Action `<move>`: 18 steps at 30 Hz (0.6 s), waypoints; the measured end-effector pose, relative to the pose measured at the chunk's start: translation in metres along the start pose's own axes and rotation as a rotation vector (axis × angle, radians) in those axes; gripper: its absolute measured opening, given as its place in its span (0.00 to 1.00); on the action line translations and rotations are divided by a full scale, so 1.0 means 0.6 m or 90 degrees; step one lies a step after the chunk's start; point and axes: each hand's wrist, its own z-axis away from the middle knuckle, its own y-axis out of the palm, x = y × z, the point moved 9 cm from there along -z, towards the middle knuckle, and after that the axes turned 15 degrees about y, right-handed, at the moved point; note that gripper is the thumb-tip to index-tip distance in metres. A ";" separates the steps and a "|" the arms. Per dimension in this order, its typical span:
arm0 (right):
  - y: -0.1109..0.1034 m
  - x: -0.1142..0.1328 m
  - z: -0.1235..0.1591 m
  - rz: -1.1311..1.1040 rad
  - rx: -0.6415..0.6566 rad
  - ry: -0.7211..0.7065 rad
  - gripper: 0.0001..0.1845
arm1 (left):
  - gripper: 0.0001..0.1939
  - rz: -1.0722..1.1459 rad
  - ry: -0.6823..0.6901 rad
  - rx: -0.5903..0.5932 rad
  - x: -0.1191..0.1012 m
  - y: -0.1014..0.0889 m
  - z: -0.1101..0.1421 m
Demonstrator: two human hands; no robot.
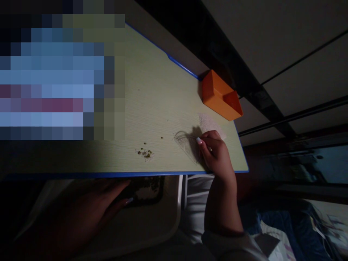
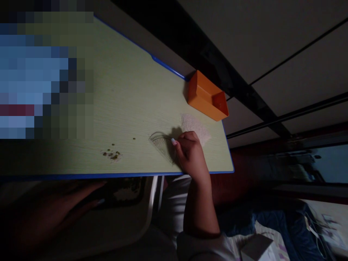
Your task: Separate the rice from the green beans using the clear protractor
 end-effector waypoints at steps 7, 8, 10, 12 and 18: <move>0.008 0.015 -0.009 -0.006 -0.004 -0.013 0.18 | 0.28 -0.010 -0.004 0.085 0.002 0.012 0.003; 0.010 0.021 -0.011 -0.007 -0.003 -0.018 0.18 | 0.28 -0.015 -0.006 0.083 0.004 0.013 0.005; 0.016 0.034 -0.013 -0.004 0.001 -0.027 0.17 | 0.27 -0.021 -0.008 0.074 0.007 0.014 0.009; 0.022 0.049 -0.016 0.010 0.002 -0.036 0.17 | 0.28 -0.022 -0.004 0.077 0.007 0.015 0.010; 0.045 0.097 -0.028 0.082 -0.004 -0.057 0.17 | 0.29 -0.011 -0.004 0.089 0.001 0.012 0.001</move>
